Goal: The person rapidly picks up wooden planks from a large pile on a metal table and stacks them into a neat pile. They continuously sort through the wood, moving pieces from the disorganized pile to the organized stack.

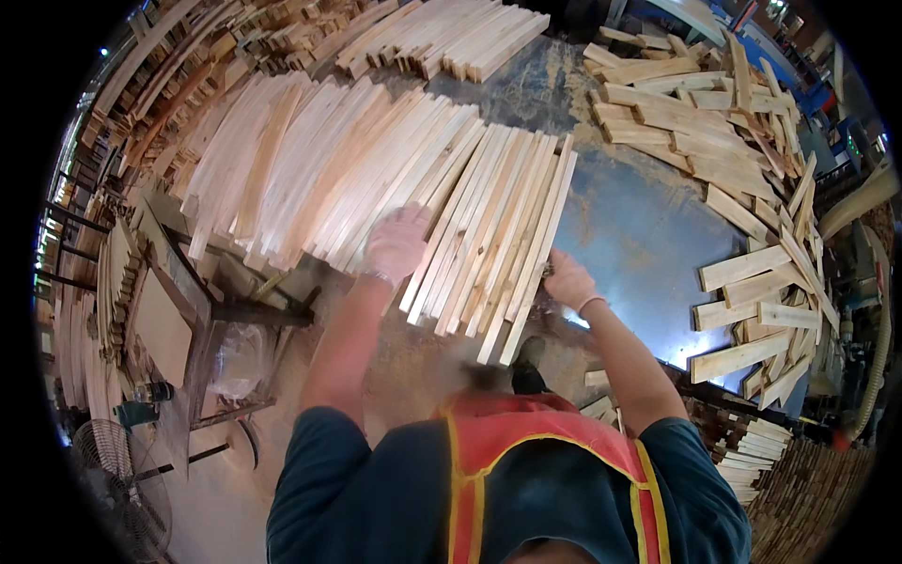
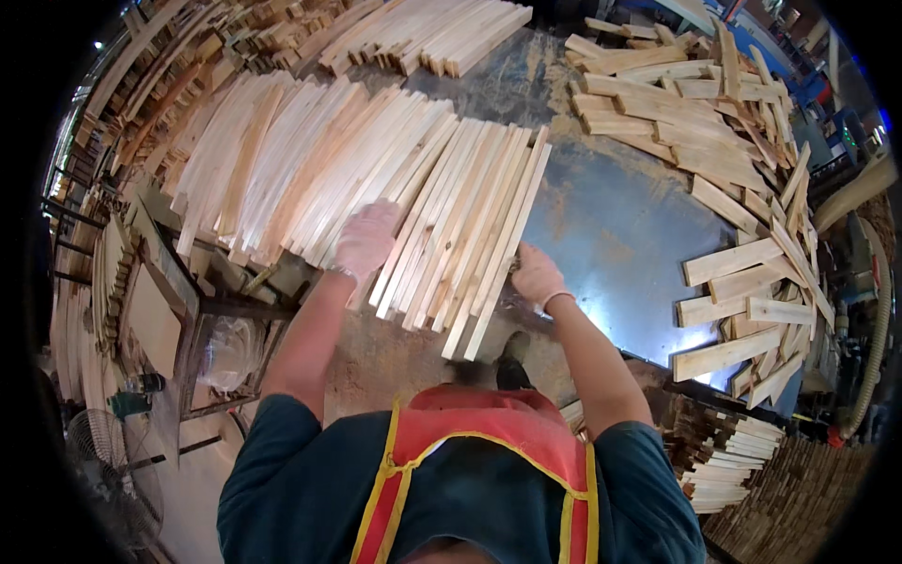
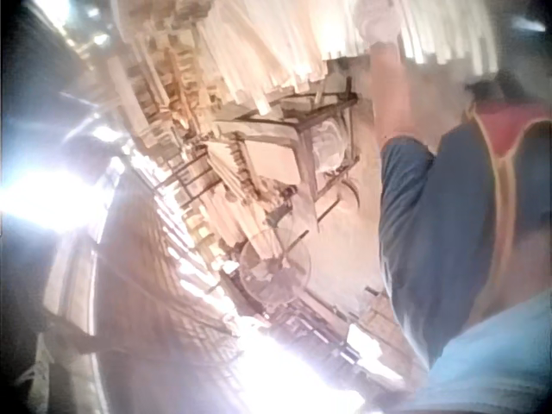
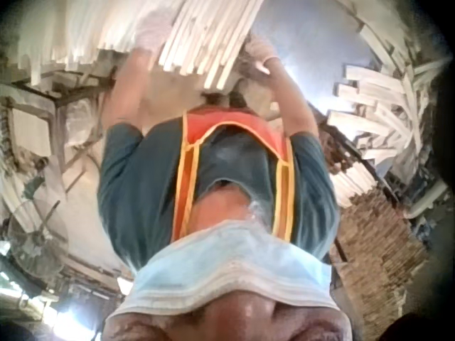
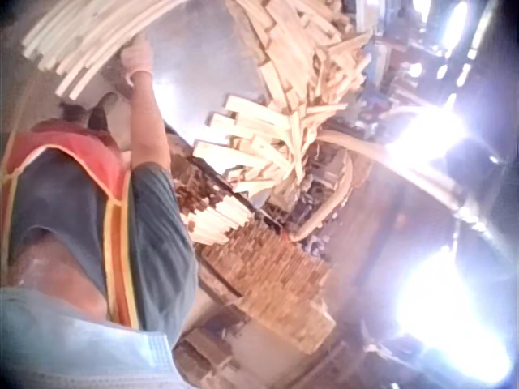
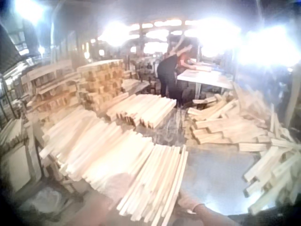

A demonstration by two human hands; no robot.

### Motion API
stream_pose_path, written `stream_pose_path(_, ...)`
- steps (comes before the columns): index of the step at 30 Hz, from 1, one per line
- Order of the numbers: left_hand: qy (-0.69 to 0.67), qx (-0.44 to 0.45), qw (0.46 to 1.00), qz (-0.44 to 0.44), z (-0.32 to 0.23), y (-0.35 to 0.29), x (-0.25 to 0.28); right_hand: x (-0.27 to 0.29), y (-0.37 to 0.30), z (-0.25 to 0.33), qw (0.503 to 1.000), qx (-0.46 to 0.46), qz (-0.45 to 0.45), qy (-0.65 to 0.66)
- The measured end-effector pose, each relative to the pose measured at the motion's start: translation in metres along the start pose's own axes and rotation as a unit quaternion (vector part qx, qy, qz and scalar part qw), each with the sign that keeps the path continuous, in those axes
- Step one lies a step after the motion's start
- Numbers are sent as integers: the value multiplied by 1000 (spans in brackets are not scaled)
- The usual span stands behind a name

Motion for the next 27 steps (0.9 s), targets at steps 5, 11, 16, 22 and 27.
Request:
stream_pose_path(5,-238,369,891,-116,94,-123,-30,6,-26,17,826,-15,12,563)
stream_pose_path(11,-676,473,549,-137,138,-157,-85,8,-44,63,793,-22,42,607)
stream_pose_path(16,-785,453,360,-218,115,-106,-99,-23,-8,4,799,-144,-57,581)
stream_pose_path(22,-808,377,448,70,17,-177,-142,17,20,-55,733,-60,-34,677)
stream_pose_path(27,-750,258,606,58,30,-99,-128,72,39,-96,847,-127,-44,515)
Point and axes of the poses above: each hand's wrist, its own y-axis towards the middle knuckle, its own x-axis out of the back of the hand, z = x × y, the point moved 8 cm from there along y, towards the middle knuckle, and after that the axes turned 2 degrees about x, right-handed, at the moved point
